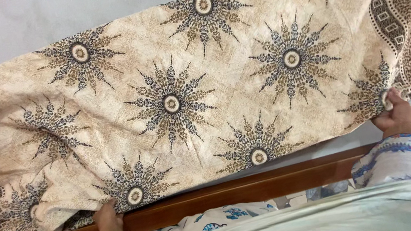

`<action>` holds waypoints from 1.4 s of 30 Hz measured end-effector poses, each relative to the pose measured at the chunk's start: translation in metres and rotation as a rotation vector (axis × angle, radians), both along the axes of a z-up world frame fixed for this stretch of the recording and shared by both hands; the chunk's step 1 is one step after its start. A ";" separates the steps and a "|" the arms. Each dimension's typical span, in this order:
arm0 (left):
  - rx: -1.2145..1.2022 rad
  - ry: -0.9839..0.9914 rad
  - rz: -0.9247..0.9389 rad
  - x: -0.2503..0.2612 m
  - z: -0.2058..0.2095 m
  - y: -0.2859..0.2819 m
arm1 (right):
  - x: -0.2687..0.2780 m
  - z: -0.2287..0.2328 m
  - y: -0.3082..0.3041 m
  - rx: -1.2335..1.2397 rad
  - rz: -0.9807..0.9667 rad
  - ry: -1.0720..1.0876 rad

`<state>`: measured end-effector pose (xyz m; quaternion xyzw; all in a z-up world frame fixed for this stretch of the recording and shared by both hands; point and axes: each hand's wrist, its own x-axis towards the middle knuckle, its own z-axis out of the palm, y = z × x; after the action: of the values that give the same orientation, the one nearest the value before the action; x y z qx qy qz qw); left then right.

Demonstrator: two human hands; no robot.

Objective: The person folds a large patterned cloth on a bed, carries it to a storage area, and then tucks a white sheet under the mattress.

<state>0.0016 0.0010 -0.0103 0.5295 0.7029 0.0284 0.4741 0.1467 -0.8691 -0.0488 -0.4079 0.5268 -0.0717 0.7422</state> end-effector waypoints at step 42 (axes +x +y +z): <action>-0.267 -0.777 0.276 -0.096 0.031 0.308 | -0.125 0.017 0.582 -1.412 1.858 0.078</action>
<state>-0.0948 0.3092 0.0206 0.3147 0.5340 0.1977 0.7595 0.0218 -0.2867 -0.0321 -0.9607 -0.1088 0.2346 0.1008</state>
